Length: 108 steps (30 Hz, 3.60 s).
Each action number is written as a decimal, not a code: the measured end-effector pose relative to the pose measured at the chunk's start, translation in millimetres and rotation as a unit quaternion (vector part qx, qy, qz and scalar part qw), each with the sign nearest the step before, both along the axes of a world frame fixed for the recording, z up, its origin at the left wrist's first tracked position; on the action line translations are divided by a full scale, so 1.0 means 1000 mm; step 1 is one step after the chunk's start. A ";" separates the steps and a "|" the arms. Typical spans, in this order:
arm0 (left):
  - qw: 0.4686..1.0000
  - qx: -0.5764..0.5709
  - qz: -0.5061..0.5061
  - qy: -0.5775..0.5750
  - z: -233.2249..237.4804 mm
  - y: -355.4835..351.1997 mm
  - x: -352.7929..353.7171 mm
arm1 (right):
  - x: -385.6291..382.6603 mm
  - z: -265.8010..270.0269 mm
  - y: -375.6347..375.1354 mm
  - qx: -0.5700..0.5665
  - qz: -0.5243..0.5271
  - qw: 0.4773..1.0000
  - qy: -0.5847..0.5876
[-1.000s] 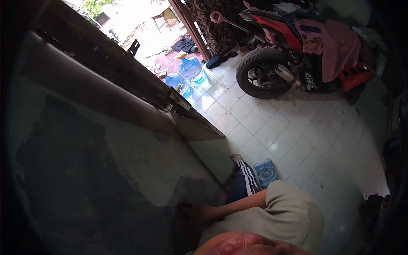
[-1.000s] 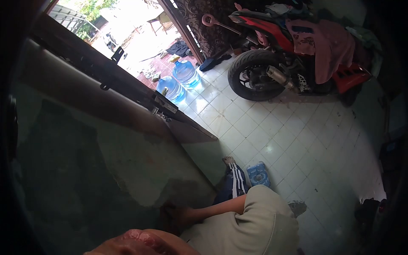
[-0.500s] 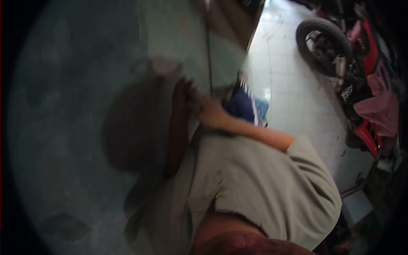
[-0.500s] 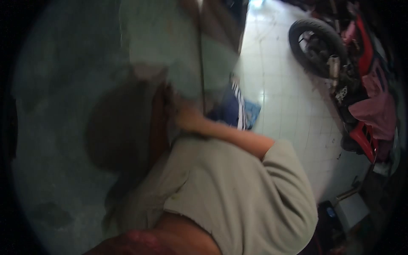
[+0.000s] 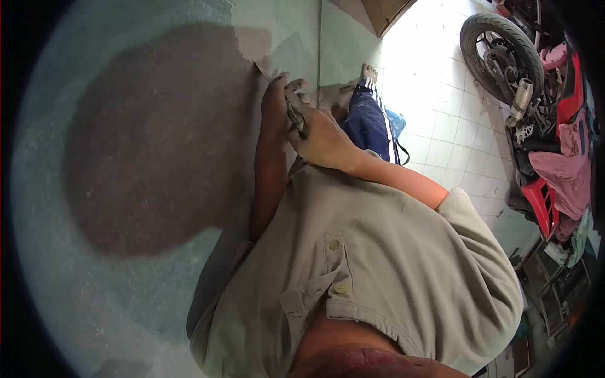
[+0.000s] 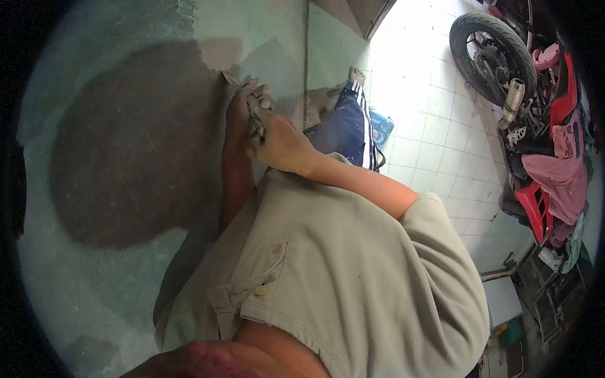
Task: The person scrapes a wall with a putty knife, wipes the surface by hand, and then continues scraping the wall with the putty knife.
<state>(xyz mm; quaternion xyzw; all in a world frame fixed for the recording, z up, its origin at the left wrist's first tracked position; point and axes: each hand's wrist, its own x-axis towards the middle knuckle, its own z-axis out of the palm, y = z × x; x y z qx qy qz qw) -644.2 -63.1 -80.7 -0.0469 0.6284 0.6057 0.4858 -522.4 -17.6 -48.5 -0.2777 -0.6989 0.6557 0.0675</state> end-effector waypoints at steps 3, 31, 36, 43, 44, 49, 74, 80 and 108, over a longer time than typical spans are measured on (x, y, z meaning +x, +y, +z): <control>0.999 0.029 -0.021 0.026 -0.006 -0.001 -0.001 | 0.003 0.007 0.007 -0.018 0.035 0.999 -0.019; 0.984 0.103 0.068 -0.130 -0.003 0.011 -0.005 | -0.003 0.011 0.022 0.085 0.021 0.996 0.031; 0.984 0.111 0.091 -0.103 -0.004 0.016 0.001 | -0.005 0.001 0.020 0.070 0.007 0.997 0.017; 0.986 0.128 0.069 -0.079 -0.013 0.015 -0.002 | 0.014 0.000 0.023 0.092 0.005 0.995 0.050; 0.988 0.126 0.065 -0.064 -0.006 0.015 0.000 | 0.019 0.006 0.023 0.094 0.005 0.994 0.053; 0.985 0.122 0.082 -0.088 -0.010 0.011 -0.004 | 0.021 0.005 0.006 0.141 -0.013 0.990 0.025; 0.996 0.036 -0.038 0.066 -0.034 0.001 -0.015 | -0.004 -0.030 0.000 0.206 0.028 0.977 -0.046; 0.998 0.051 -0.027 0.005 -0.026 0.002 -0.023 | 0.013 0.012 0.016 0.153 0.030 0.987 -0.046; 0.997 0.015 0.040 -0.062 -0.013 0.012 -0.015 | 0.000 0.007 0.010 0.182 -0.029 0.982 0.042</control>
